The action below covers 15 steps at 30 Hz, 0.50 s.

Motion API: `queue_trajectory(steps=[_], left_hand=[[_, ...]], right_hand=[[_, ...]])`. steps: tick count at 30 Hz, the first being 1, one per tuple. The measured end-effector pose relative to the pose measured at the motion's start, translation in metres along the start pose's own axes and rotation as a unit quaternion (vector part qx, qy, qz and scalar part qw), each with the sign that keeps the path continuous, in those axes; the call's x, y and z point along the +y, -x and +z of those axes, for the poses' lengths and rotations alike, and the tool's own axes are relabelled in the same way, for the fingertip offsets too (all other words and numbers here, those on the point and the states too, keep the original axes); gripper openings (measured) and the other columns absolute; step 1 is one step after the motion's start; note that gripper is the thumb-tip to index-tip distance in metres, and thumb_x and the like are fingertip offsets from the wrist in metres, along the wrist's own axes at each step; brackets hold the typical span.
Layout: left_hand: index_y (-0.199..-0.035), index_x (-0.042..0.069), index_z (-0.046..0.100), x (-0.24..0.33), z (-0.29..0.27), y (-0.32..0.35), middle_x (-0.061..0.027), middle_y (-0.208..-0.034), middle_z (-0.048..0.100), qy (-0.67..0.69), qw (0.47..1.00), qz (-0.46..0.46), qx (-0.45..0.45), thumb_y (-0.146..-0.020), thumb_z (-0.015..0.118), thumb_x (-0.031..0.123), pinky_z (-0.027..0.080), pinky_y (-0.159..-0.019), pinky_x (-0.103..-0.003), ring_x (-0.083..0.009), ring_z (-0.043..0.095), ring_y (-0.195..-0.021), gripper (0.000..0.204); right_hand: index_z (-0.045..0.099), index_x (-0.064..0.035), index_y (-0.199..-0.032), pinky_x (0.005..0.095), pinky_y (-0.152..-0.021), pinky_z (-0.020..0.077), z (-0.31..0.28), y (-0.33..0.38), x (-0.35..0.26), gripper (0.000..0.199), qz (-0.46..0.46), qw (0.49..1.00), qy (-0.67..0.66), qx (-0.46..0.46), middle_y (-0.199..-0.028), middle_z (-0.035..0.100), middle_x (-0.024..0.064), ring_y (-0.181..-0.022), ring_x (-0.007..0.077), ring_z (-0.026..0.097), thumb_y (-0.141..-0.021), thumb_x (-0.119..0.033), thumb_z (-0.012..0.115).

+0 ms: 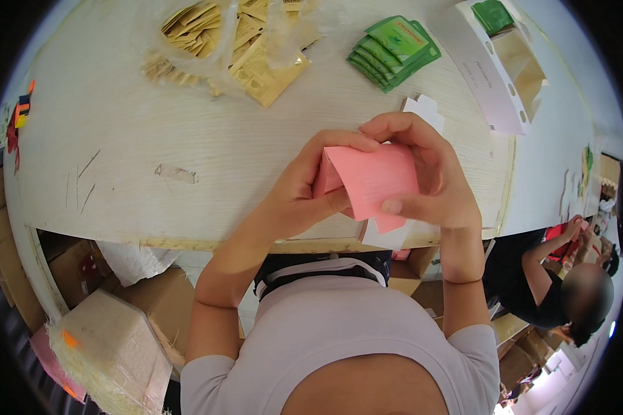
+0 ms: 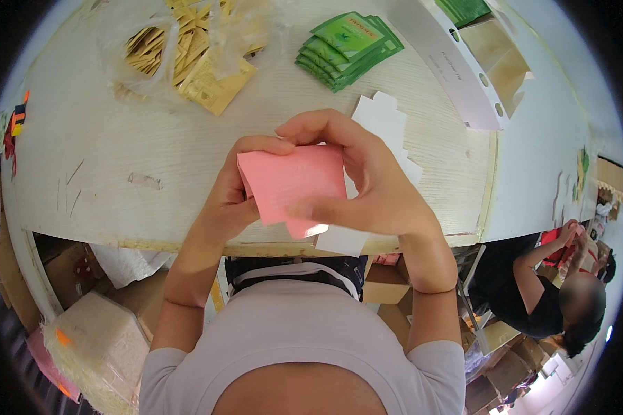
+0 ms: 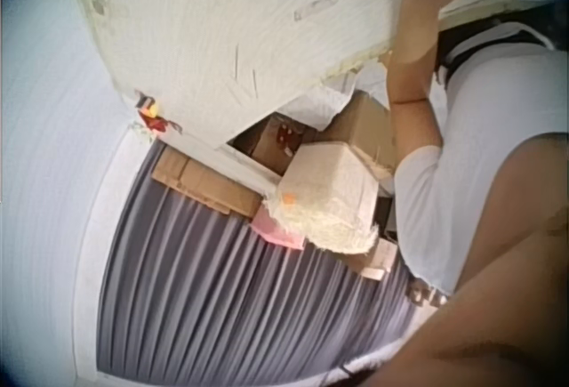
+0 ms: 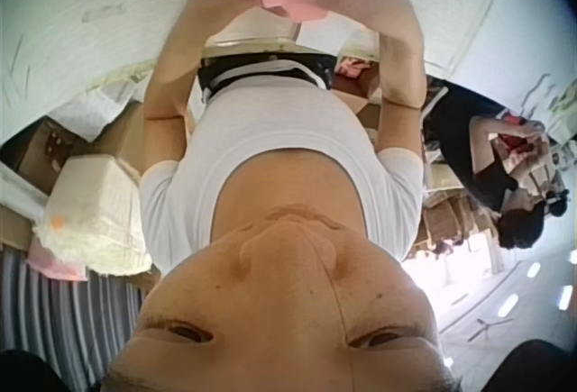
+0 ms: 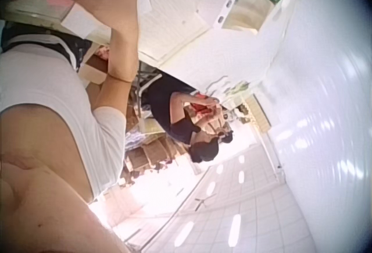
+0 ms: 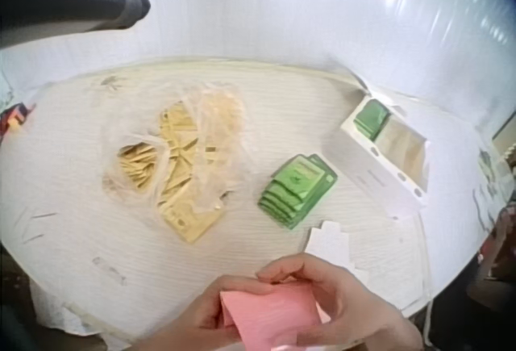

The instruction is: The person assembles cardboard gift boxes by hand, inserting gold and green tea packets into a pink box before folding and closing it.

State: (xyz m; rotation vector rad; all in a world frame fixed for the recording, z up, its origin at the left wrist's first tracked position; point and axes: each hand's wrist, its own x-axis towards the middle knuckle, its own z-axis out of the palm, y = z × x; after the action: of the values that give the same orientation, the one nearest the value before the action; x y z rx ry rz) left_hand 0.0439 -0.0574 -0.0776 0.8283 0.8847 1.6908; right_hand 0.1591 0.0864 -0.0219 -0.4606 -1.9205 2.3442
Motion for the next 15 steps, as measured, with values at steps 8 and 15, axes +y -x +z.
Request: queue_trajectory(steps=[8,15], left_hand=[[-0.121,0.009,0.036,-0.008,-0.003,0.002,-0.0097,-0.117,0.046,0.068,0.997,0.016,-0.025,-0.086,0.053,0.004,0.053,-0.066,-0.030,-0.0184,0.056,-0.097,0.039],[-0.129,0.012,0.025,-0.004,0.001,0.003,-0.0140,-0.116,0.046,0.133,0.988,-0.079,0.002,-0.090,0.046,0.036,0.056,-0.059,-0.036,-0.0257,0.060,-0.092,0.051]], right_hand=[[0.054,-0.0015,-0.113,0.0270,-0.079,0.0445,0.019,0.006,0.004,0.055,-0.055,0.982,0.162,0.083,-0.100,0.058,0.0108,-0.090,0.0168,0.056,-0.063,-0.008,0.074],[0.048,0.0007,-0.121,0.0264,-0.085,0.0413,0.021,0.005,0.016,0.064,-0.065,0.984,0.123,0.108,-0.103,0.055,0.0070,-0.095,0.0148,0.053,-0.062,-0.002,0.074]])
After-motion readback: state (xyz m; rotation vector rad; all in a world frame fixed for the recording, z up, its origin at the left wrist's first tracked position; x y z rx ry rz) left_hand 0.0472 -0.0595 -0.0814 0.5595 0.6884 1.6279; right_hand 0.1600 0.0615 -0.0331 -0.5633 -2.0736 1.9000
